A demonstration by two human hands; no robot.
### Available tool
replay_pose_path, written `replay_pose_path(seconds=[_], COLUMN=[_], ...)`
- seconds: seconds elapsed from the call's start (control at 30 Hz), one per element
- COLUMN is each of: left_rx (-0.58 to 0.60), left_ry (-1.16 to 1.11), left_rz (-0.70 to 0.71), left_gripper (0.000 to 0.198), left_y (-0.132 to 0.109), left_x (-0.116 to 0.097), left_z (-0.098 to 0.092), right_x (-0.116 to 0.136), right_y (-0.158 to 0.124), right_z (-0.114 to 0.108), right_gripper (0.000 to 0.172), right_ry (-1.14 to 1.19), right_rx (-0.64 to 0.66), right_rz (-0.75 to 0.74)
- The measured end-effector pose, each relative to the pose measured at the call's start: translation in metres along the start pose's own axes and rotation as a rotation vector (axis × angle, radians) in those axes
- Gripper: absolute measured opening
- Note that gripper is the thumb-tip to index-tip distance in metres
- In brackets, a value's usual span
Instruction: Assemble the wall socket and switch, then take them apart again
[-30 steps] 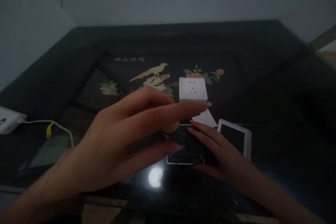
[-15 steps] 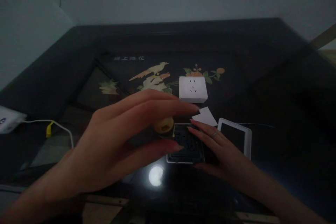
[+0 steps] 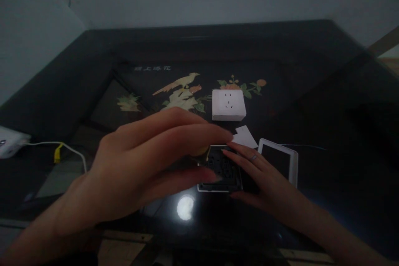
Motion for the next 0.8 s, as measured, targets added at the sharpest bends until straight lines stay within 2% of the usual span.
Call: replay_pose_path(seconds=[0.1,0.2,0.33,0.4,0.47,0.63,0.7,0.8], left_rx=[0.134,0.181,0.061,0.029,0.045,0.17,0.145,0.049], left_ry=[-0.013,-0.084,-0.164,-0.138,-0.098,-0.09,-0.1,-0.109], left_rz=[-0.025,-0.062,-0.018,0.006,-0.007,-0.068,-0.079,-0.12], left_gripper=[0.045,0.042,0.022,0.02,0.027,0.053,0.049,0.028], left_y=[-0.0031,-0.0063,-0.0031,-0.0004,0.0006,-0.0043,-0.0047,-0.002], left_x=[-0.0006,0.0021,0.0037,0.0033,0.0035,0.0067,0.0065,0.0039], left_z=[-0.0069,-0.0089,-0.0029,-0.0017,-0.004,-0.0112,-0.0094,-0.0035], right_x=[0.0006,0.0,-0.0005,0.0001,0.0011,0.001,0.0001,0.0005], right_y=[0.0001,-0.0004,-0.0006,-0.0001,0.0004,0.0004,-0.0001,-0.0002], right_z=[-0.0007,-0.0005,-0.0004,-0.0011,-0.0018,-0.0012,-0.0003,-0.0004], right_gripper=[0.077,0.077,0.078,0.077,0.076,0.077,0.079,0.079], right_ry=[0.01,0.014,0.011,0.009,0.004,-0.015,-0.013,-0.005], right_rx=[0.0,0.005,0.002,0.001,0.006,0.003,0.007,0.012], right_rz=[0.006,0.02,0.012,0.003,-0.005,-0.007,0.005,0.005])
Point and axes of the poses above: each hand's wrist, its own y-axis towards the middle knuckle, its own z-axis out of the palm, x = y × z, the point moved 2 cm from there along y, towards the middle knuckle, and after that the axes turned 3 degrees about -y, right-handed, at the moved point
